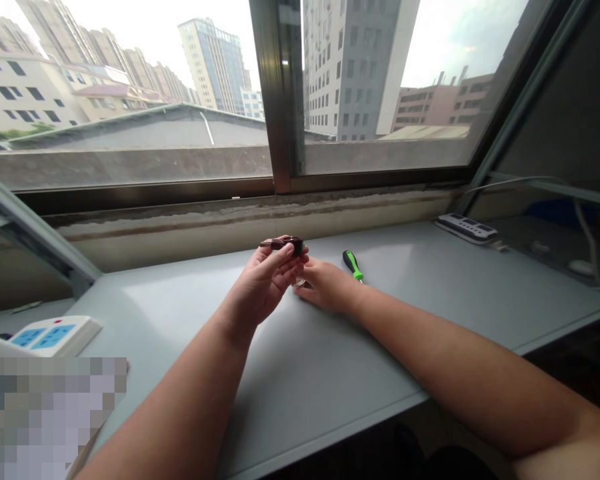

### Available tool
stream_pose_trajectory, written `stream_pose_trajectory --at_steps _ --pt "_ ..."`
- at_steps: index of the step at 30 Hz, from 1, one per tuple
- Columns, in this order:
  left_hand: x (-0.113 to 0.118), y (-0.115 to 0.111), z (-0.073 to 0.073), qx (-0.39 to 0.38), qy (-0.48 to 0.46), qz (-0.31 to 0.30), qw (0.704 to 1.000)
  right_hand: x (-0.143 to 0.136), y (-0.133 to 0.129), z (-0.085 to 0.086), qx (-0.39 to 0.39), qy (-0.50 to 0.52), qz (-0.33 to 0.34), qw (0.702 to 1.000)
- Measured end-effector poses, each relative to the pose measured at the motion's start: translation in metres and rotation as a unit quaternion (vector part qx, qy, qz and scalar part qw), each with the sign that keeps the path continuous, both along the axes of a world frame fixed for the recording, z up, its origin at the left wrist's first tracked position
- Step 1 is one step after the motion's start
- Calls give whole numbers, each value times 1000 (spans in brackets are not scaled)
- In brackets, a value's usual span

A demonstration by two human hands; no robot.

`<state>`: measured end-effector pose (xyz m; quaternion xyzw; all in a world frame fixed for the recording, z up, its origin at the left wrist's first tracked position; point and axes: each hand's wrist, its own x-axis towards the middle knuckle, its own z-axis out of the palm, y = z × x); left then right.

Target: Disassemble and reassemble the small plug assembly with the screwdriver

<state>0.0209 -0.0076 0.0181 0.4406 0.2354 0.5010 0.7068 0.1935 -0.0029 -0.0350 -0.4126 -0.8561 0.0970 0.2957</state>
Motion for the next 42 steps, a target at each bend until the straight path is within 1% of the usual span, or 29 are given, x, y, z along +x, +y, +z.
stream_pose_trajectory --at_steps 2,5,6,7,8,9,11,12,13,14,16,18,22,27,32,38,42 --pt "0 -2 2 10 1 -5 1000 4 2 3 17 9 1 1000" --pt "1 -4 3 6 8 -4 1000 19 4 15 29 44 -18 998" --pt "1 -4 2 4 17 -4 1000 26 5 20 24 82 -44 995" --pt "1 -4 1 4 31 -7 999 33 5 24 18 141 -76 987" --pt "2 -4 -1 7 48 -10 999 39 5 28 3 211 -90 973" --pt "3 -4 -4 14 68 -14 997 45 4 32 -23 283 -80 955" --pt "5 -3 -9 35 117 -17 992 54 1 37 -74 402 -21 912" --pt "6 -3 -12 49 144 -14 988 56 -1 39 -92 440 13 893" --pt "7 -3 -14 64 170 -7 983 57 -4 40 -103 461 42 881" --pt "7 -4 -15 80 194 1 978 58 -7 41 -108 469 62 875" --pt "9 -6 -15 114 219 17 969 57 -11 41 -115 464 84 874" --pt "10 -8 -14 140 219 26 965 56 -13 40 -131 455 96 876" --pt "12 -11 -12 163 213 33 963 53 -13 37 -157 462 119 865" --pt "14 -12 -12 172 210 49 961 51 -13 36 -165 466 111 862" --pt "15 -13 -12 174 205 54 962 50 -14 35 -178 476 128 852" --pt "16 -14 -13 188 215 77 955 49 -12 32 -164 469 117 860" --pt "15 -14 -15 212 239 97 943 48 -14 32 -167 468 125 859"
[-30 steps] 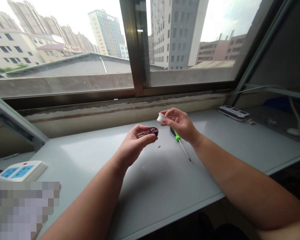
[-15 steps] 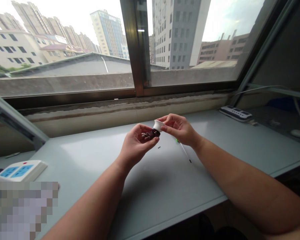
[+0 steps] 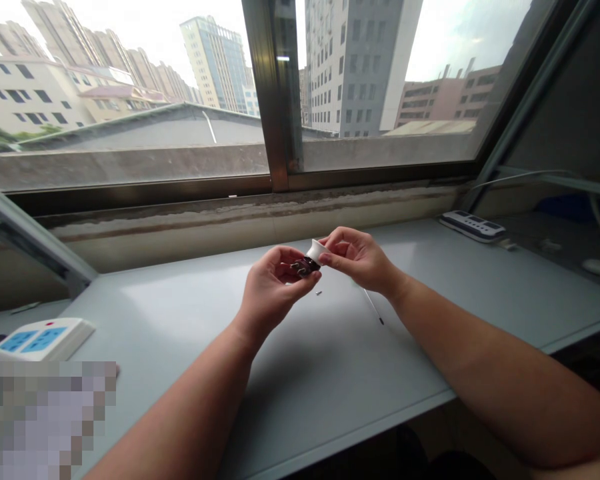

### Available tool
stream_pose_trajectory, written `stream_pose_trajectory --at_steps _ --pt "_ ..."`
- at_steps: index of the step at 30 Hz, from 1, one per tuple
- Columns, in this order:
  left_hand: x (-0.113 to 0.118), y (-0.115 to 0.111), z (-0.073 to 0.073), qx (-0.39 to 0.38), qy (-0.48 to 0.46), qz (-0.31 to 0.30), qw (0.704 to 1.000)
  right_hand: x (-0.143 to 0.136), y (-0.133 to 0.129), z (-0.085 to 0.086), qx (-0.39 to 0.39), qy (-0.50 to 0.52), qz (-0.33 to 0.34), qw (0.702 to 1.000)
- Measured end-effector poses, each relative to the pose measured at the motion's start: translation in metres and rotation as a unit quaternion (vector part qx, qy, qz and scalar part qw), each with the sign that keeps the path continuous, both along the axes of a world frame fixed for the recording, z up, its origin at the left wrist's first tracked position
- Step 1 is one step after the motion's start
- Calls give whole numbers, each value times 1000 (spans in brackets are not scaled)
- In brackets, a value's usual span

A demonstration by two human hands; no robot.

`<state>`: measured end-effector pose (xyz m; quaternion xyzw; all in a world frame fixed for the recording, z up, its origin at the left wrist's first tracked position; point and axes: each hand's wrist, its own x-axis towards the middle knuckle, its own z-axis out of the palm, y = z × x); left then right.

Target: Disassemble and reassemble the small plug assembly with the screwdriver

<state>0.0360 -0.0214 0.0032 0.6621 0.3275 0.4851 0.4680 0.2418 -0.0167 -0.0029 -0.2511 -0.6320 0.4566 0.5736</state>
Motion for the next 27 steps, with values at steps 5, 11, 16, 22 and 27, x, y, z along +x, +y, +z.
stream_pose_trajectory --at_steps 5,11,16,22,27 --pt "-1 2 -3 38 35 26 998 -1 -2 4 0 -8 -3 1000" --pt "0 3 -4 50 41 30 997 -1 -1 2 -6 -10 -17 1000" --pt "0 2 -2 51 43 34 997 0 -1 1 -2 -20 -18 1000" --pt "0 3 -2 61 51 39 996 2 1 1 -12 -32 -22 999" --pt "-1 3 -3 64 53 40 996 2 2 0 -25 -31 -28 999"
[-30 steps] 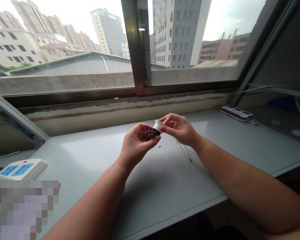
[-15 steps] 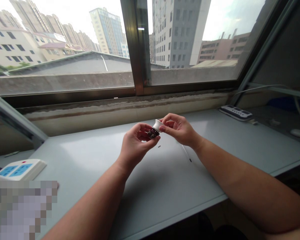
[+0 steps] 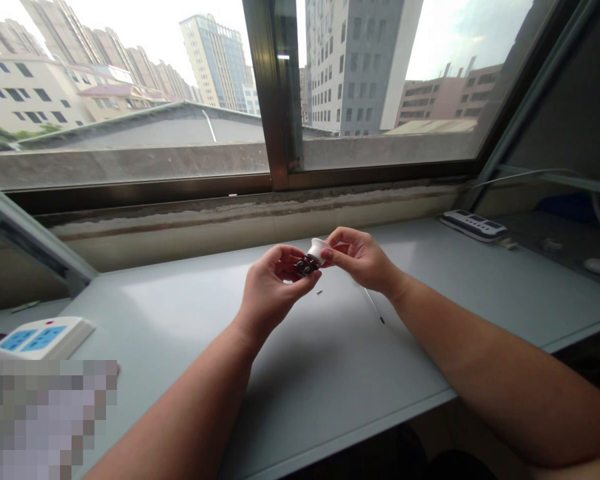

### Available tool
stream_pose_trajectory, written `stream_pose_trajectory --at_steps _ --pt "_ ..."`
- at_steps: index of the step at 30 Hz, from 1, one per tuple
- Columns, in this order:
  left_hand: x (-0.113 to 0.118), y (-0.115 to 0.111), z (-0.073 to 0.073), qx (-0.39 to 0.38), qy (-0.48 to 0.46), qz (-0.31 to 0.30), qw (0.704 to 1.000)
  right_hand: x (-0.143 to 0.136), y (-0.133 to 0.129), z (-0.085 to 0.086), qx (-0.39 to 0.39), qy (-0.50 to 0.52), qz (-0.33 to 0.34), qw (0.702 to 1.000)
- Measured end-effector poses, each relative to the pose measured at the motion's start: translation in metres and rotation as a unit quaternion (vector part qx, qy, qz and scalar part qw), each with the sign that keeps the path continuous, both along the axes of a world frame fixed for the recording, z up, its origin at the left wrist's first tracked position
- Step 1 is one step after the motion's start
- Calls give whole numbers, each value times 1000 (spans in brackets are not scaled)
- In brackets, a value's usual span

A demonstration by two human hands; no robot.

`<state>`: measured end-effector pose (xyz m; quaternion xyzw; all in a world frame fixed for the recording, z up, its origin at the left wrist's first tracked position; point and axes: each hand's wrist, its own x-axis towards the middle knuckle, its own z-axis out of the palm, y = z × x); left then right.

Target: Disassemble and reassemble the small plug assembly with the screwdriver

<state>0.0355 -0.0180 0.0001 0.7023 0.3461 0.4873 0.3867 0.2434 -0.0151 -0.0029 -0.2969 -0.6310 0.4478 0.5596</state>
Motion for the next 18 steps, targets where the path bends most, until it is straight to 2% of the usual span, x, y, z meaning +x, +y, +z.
stream_pose_trajectory --at_steps 10,18 --pt "0 -1 1 4 -1 -4 1000 -1 -2 -1 9 -2 20 1000" --pt "0 1 -2 5 -16 -14 1000 -1 -4 -2 102 -32 -30 994"
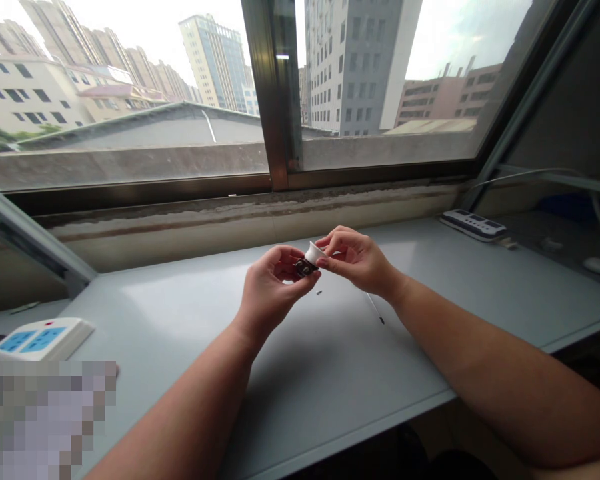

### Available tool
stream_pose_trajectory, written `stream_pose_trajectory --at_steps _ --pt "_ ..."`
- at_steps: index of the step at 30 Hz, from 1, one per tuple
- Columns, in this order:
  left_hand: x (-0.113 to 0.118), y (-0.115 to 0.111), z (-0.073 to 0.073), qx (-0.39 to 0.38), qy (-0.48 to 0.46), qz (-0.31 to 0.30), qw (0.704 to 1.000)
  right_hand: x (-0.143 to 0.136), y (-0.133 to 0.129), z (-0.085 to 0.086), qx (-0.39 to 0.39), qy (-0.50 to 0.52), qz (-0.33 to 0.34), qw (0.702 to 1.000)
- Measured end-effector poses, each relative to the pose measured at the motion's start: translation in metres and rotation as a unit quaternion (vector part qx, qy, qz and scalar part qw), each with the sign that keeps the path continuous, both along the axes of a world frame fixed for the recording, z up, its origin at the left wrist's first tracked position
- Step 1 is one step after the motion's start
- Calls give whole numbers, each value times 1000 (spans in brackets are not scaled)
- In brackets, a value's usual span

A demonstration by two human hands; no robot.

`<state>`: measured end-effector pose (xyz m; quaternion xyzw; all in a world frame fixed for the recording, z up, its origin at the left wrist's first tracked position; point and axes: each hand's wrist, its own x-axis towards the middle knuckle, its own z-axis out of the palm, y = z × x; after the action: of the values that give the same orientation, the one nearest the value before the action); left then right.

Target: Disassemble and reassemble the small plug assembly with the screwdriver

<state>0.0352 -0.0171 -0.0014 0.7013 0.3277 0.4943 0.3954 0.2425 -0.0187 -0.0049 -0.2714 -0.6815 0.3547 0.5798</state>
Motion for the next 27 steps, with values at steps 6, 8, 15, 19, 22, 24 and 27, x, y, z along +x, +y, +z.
stream_pose_trajectory --at_steps 6,8,15,19,22,24,27 --pt "0 0 0 -8 -5 -13 1000 0 -4 2 56 -56 -41 996" --pt "1 0 0 -4 -9 -11 1000 -1 -5 2 69 -64 -51 994" --pt "2 -2 -3 33 -28 30 999 -8 -6 0 70 -32 -70 995" --pt "1 -2 -4 58 -20 44 997 -12 -7 0 74 -28 -71 994" --pt "0 -2 -3 64 -9 45 997 -12 -9 2 91 -47 -80 991" --pt "-1 -1 -1 69 -3 39 997 -11 -9 4 125 -74 -98 984" --pt "-1 1 -1 77 1 34 996 -9 -10 6 190 -124 -118 967"
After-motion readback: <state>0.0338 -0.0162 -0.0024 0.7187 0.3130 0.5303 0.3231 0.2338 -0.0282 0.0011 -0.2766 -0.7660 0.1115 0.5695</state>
